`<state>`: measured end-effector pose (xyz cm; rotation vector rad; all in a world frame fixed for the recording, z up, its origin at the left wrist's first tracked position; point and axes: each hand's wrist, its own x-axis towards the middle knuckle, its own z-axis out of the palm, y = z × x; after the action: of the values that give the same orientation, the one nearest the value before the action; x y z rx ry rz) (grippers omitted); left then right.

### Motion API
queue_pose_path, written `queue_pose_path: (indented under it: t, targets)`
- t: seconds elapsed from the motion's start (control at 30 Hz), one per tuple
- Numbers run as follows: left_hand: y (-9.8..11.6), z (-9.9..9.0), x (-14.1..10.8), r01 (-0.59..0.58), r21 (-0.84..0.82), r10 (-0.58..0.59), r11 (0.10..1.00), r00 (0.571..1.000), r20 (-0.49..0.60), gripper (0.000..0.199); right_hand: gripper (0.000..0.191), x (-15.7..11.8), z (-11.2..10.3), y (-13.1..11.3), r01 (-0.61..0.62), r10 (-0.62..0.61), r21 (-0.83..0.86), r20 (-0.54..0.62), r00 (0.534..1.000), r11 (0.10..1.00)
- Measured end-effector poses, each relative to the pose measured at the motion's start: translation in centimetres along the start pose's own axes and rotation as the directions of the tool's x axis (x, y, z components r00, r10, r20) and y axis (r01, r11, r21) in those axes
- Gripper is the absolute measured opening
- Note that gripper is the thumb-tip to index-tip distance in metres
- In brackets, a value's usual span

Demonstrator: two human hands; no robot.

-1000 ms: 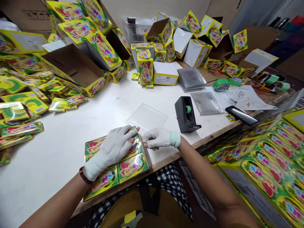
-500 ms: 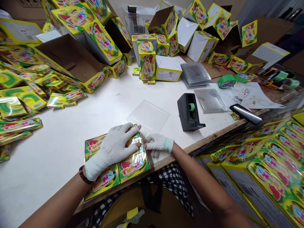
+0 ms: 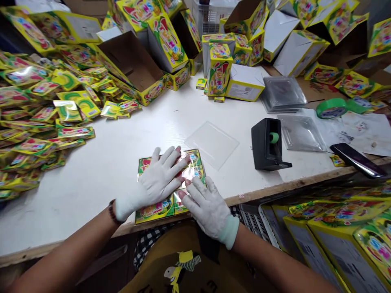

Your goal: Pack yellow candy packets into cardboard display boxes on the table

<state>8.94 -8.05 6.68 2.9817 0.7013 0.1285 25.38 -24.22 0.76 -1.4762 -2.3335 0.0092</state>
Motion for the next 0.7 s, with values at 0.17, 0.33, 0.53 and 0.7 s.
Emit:
queue_pose_path:
  t: [0.17, 0.33, 0.53, 0.7]
  targets:
    - [-0.4, 1.7, -9.9, 0.031, -0.058, -0.034, 0.998, 0.998, -0.053, 0.053, 0.056, 0.2, -0.2, 0.3, -0.001, 0.001, 0.024, 0.024, 1.000, 1.000]
    - [-1.3, 6.0, -11.2, -0.126, -0.157, 0.074, 0.979, 0.950, -0.303, 0.051, 0.055, 1.7, -0.5, 3.7, 0.077, -0.080, 0.050, 0.050, 0.996, 0.996]
    - [-2.8, 6.9, -5.5, -0.238, -0.111, 0.178, 0.965, 0.902, -0.394, 0.041, 0.055, 3.6, -0.7, 7.7, -0.030, 0.031, -0.031, 0.037, 0.999, 0.999]
    - [-2.8, 6.3, -6.5, -0.354, -0.129, 0.237, 0.926, 0.813, -0.532, 0.066, 0.047, 0.3, -4.6, 9.6, -0.183, 0.195, 0.091, -0.146, 0.970, 0.979]
